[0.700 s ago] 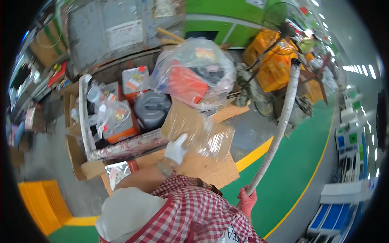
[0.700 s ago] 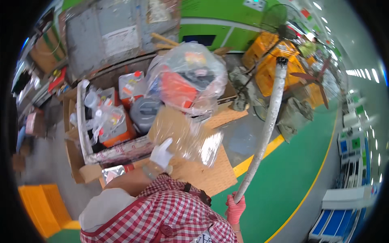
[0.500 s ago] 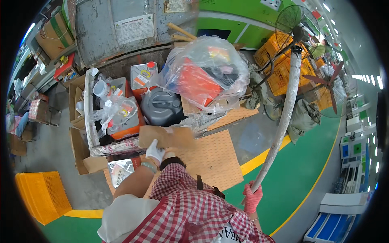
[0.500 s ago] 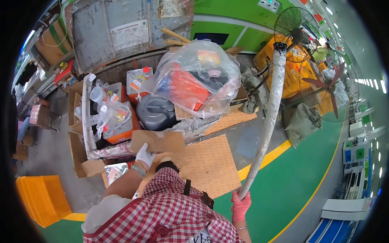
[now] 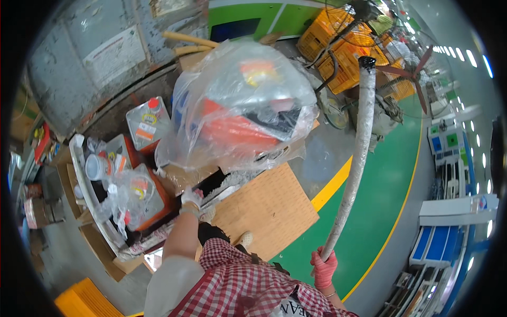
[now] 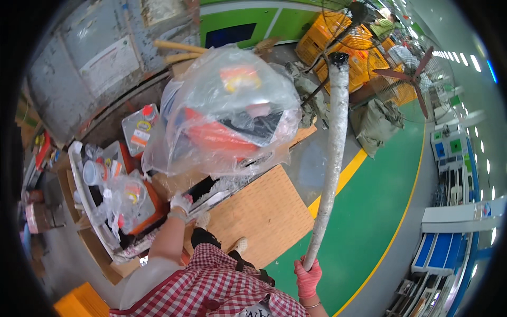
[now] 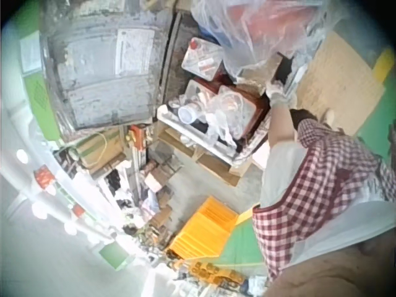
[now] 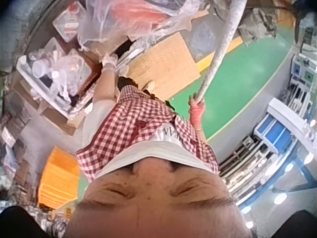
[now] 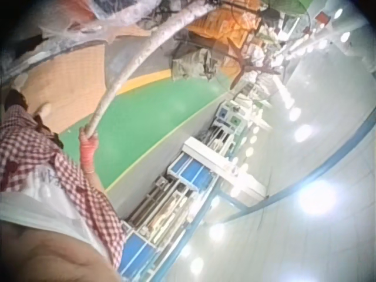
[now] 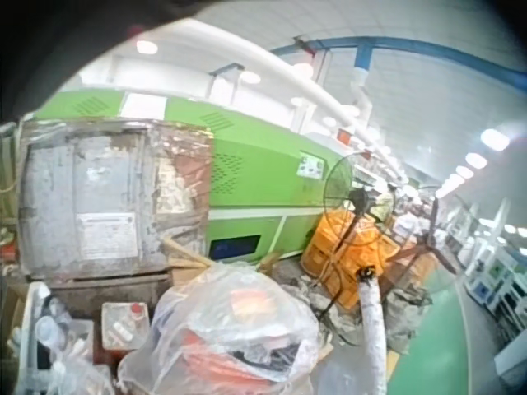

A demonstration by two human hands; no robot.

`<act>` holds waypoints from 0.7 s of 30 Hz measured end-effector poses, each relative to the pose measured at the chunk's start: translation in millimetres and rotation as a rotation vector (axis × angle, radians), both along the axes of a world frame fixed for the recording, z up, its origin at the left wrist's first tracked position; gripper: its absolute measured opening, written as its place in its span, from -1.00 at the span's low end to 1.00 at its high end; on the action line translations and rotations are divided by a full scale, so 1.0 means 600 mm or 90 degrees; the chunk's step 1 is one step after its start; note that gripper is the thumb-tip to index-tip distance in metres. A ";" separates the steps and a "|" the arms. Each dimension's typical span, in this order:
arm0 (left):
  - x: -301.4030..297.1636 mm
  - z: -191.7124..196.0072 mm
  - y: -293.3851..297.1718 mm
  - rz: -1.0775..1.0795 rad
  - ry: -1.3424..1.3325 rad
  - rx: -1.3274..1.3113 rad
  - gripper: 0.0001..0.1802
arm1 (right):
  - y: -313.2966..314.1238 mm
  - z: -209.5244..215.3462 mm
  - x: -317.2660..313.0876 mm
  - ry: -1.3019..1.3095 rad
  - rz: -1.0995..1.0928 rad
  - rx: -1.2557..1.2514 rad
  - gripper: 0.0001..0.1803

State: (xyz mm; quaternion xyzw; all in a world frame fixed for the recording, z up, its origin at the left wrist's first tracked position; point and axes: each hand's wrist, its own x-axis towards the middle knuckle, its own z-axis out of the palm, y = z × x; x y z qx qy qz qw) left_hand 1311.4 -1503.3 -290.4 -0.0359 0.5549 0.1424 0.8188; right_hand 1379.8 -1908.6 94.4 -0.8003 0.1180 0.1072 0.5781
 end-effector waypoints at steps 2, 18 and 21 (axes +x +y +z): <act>0.041 0.156 -0.073 -0.255 0.119 0.448 -0.78 | 0.002 -0.006 -0.014 0.000 -0.031 0.018 -0.76; 0.302 0.595 -0.007 -0.985 -0.274 1.955 -0.56 | -0.033 0.084 -0.064 -0.171 -0.207 0.024 -0.82; 0.323 0.677 -0.020 -0.744 -0.479 1.757 -0.84 | -0.037 0.090 -0.069 -0.178 -0.220 0.001 -0.81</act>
